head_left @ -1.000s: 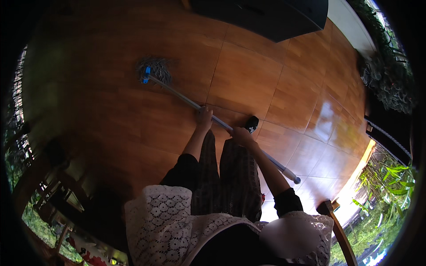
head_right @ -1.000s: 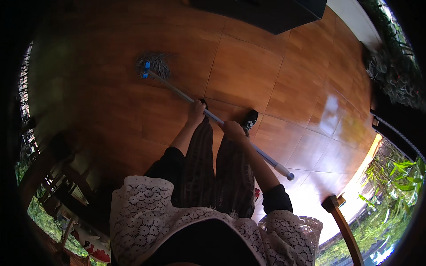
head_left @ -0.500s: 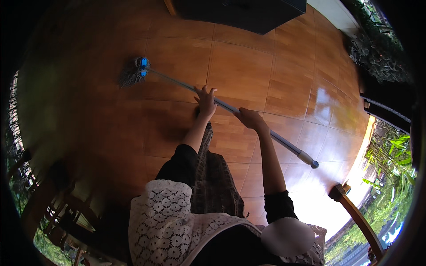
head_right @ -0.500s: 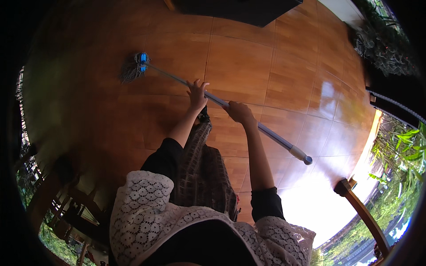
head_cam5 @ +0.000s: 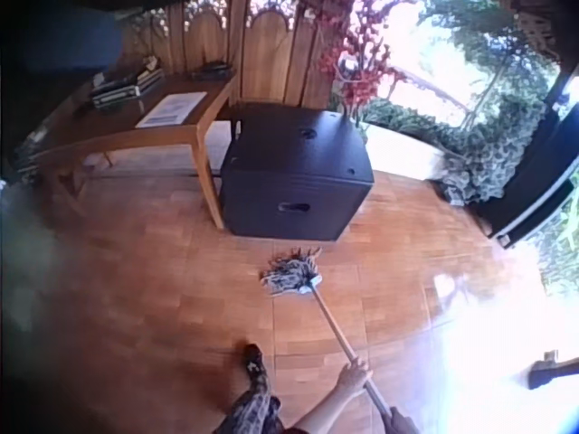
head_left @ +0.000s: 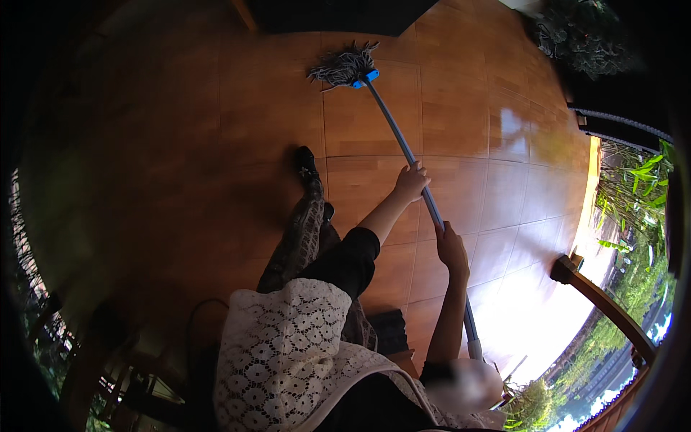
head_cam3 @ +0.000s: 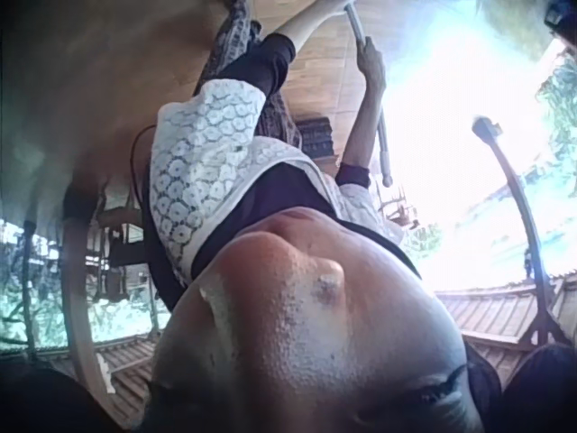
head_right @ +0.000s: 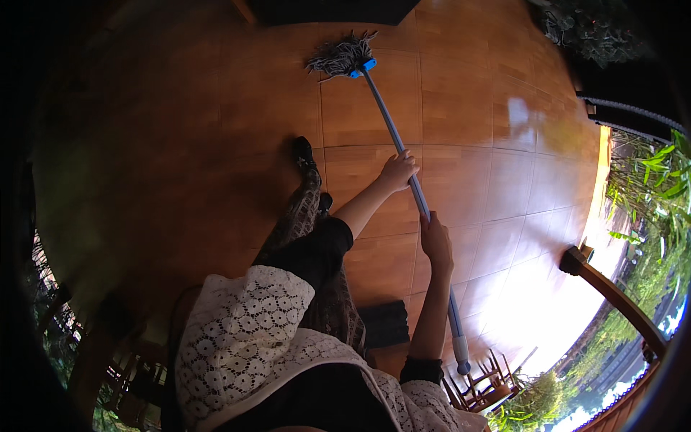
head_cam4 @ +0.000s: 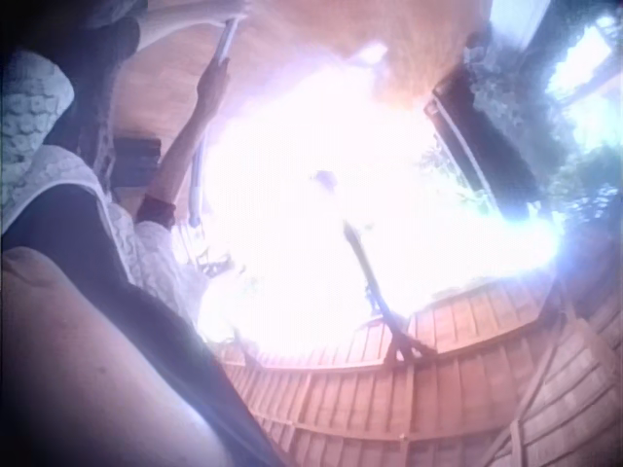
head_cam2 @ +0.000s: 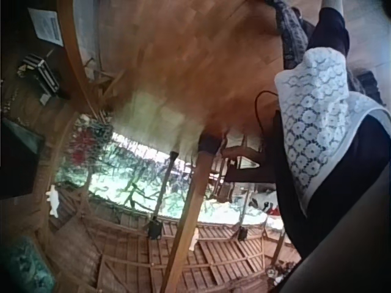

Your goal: The person pours pink cleaning liquid into a bucket of water, then dips a mop into the bucket and wrings it out. The person proceeds to mop the tiled floor in a covered outdoor area, moving around furniture and plants.

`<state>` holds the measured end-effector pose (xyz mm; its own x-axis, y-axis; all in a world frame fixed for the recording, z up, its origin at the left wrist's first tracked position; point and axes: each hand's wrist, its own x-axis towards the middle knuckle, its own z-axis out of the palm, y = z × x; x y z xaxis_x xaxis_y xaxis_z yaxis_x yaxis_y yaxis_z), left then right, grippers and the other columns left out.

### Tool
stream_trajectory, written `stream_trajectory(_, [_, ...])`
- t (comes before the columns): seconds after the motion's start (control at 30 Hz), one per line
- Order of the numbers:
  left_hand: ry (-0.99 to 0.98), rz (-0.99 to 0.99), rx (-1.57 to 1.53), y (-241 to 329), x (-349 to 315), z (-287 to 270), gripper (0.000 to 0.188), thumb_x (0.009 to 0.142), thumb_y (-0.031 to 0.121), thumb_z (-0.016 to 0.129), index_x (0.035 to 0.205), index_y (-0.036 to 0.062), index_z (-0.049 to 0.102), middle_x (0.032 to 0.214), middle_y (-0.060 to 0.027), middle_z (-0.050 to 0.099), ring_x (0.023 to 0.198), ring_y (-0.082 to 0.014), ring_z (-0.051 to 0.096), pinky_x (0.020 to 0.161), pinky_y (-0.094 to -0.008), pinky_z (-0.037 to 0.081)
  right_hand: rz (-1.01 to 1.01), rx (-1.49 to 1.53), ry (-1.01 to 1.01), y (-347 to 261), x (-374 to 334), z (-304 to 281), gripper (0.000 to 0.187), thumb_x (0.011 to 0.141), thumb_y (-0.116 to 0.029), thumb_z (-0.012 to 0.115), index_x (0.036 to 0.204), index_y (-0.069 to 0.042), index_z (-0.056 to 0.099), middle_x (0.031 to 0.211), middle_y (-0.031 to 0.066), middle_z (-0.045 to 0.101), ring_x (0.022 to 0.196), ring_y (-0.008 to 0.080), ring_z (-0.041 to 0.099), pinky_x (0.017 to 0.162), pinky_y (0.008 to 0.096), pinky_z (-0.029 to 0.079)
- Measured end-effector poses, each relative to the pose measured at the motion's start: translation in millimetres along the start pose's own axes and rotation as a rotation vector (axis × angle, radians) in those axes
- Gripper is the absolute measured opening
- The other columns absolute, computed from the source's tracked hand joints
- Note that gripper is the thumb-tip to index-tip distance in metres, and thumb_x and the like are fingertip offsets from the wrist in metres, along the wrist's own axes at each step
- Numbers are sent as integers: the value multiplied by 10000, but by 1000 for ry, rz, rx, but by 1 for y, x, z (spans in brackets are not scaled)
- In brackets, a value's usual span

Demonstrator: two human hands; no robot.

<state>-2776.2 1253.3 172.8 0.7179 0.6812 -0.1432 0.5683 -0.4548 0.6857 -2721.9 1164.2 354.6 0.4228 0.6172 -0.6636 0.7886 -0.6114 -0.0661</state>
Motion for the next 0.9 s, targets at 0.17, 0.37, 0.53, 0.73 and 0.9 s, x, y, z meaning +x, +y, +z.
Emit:
stream_trajectory(0.17, [100,-99,-77,9,-50,-11,188,638,178,649,789,99,571,914,-38,506,1086,-228,362,716,-374,444,-42,-14,-142,-2,-29,-6,347,882,-347,329,1005,-43,441,720,253,548,719,420,524,550,459,389])
stream_trajectory(0.37, [257,-187,-150,-20,-152,-42,195,642,187,654,759,80,540,836,-52,484,997,-225,399,667,-383,432,-226,-139,-235,-51,-73,15,281,871,-286,392,1029,-59,446,671,219,564,662,390,551,537,459,410])
stream_trajectory(0.53, [297,-463,-333,-94,-255,-73,179,667,152,632,761,60,511,864,-101,477,1042,-287,376,753,-413,402,-451,-216,-370,-136,-73,76,265,855,-290,425,979,-57,445,647,213,558,643,379,556,528,446,421])
stream_trajectory(0.73, [569,-502,-47,-280,-411,-96,190,708,127,596,791,35,452,810,-145,447,857,-346,436,752,-458,352,-751,-160,-459,-280,-56,260,284,843,-264,419,976,-16,456,757,213,553,690,365,565,594,450,448])
stream_trajectory(0.9, [604,-702,-33,-396,-504,-125,158,689,51,591,747,15,448,821,-173,428,783,-332,439,710,-413,366,-747,-193,-404,-397,-82,370,327,805,-311,445,990,-49,506,893,209,552,864,370,542,715,445,449])
